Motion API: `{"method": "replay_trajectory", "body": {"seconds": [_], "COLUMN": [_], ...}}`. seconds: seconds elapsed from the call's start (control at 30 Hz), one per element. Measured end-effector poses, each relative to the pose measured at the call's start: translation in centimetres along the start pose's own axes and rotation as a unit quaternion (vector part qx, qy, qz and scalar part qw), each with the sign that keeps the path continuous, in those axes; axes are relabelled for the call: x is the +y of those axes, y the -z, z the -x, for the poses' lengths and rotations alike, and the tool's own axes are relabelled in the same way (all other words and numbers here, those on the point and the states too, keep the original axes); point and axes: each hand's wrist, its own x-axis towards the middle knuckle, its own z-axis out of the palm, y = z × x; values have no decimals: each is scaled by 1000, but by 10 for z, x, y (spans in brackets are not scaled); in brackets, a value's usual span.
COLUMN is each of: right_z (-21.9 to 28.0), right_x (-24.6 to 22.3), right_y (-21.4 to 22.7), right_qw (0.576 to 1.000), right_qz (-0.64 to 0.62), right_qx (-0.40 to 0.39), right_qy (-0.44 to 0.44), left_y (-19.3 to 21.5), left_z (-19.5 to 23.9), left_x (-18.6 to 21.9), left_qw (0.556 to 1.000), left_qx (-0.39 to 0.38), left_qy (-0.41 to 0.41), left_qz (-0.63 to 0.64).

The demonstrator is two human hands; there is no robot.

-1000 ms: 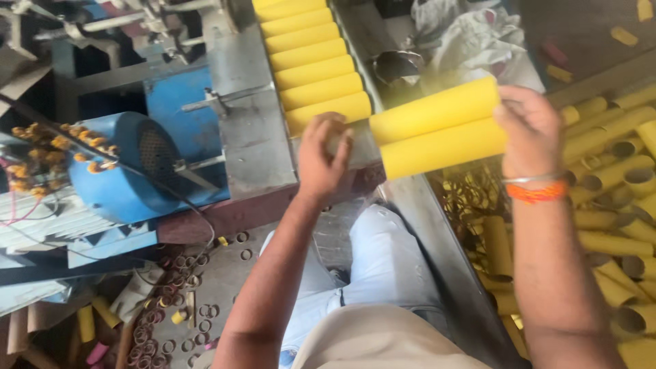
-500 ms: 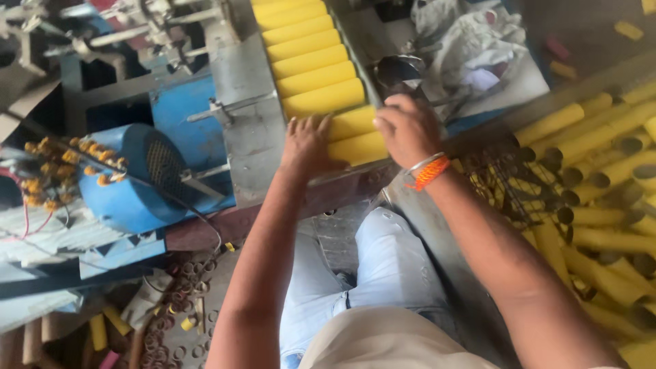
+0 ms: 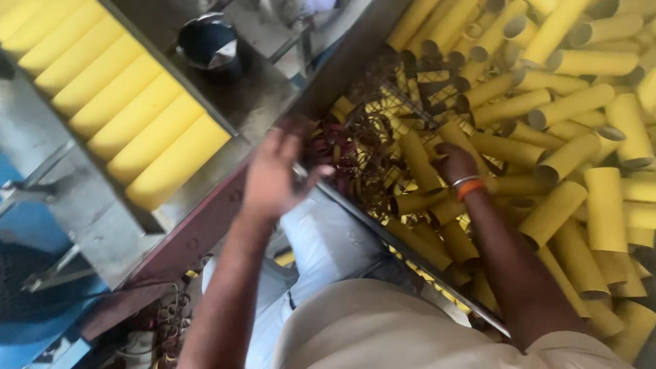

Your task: The person repeatedly picks yellow cylindrical objects from a wire basket and places them onto a conveyor belt. The person handles the cylinders one at a time, moving them from the basket to the belt in a continuous loop.

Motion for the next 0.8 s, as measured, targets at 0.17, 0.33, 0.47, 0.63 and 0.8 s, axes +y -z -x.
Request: {"method": "replay_trajectory", "body": {"seconds": [0.17,0.33,0.47,0.63,0.8], "right_z": [-25,-94,-128,-120,-76], "right_x": [16,11,-5,-30,-50], "right_y": [-38,-43,-43,-37,-13], "right_qw": [977,938,903,896,939], "right_qz": [124,253,266,259,82], "right_qx": [27,-203,-327,-347,-334], "right_qy": [170,119,86,96,-27], "left_y": [-58,-58,-57,-63,-71], "left_z": [-29,-33,-36,-29,-23], "left_x": [36,39,40,34,24], "left_qw": [984,959,948,954,986], "left_qx": [-151,-227,-242,-230,-107], "left_qy": [47,127,155,139,54], "left_qz": [-82,-111,-136,-131,-112]}}
